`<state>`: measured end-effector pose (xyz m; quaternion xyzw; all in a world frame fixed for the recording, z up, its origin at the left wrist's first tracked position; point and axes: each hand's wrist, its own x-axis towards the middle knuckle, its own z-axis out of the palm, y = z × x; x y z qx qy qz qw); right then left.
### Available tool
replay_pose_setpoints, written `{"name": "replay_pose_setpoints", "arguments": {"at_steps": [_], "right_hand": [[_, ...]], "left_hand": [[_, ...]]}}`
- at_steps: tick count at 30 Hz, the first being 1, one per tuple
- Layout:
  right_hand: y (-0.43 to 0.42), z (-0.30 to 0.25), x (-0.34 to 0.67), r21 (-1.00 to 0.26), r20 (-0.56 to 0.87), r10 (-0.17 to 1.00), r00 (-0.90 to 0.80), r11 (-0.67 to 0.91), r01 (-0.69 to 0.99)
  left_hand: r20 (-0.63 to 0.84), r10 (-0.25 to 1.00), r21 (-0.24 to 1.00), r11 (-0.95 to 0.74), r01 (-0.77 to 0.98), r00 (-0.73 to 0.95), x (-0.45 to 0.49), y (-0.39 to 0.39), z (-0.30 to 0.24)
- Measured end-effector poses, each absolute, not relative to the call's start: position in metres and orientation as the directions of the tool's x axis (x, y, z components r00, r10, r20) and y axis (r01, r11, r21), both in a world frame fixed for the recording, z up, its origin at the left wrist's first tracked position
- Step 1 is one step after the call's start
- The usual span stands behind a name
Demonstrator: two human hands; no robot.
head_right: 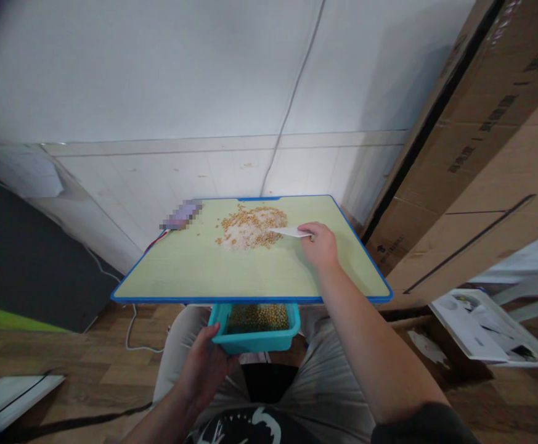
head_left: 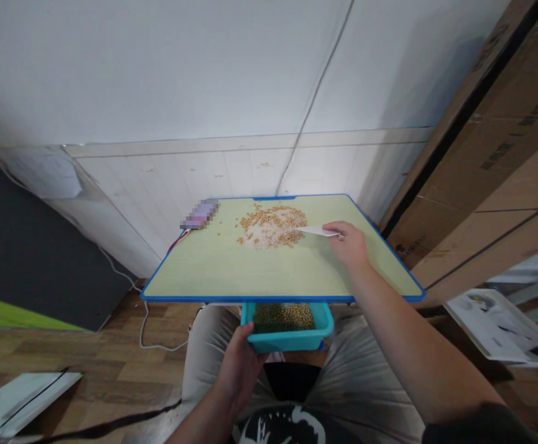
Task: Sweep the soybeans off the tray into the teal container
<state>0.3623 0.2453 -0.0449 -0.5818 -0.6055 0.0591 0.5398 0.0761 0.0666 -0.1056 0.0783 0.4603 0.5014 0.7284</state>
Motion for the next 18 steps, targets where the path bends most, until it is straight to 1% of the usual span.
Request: {"name": "replay_pose_setpoints", "arguments": {"at_steps": [4,10,18], "right_hand": [[0.248,-0.049,0.364,-0.636,0.615,0.772,0.16,0.366,0.68],[0.247,-0.048,0.36,-0.511,0.677,0.736,0.003,0.466,0.722],[0.248,-0.049,0.355,-0.38,0.683,0.717,-0.14,0.511,0.771]], "left_hand": [[-0.612,0.787,0.572,0.506,-0.646,0.076,0.076,0.066,-0.101],[-0.566,0.81,0.58,0.524,-0.623,0.154,0.073,0.063,-0.091],[-0.542,0.83,0.595,0.49,-0.637,0.132,0.078,0.066,-0.093]]}}
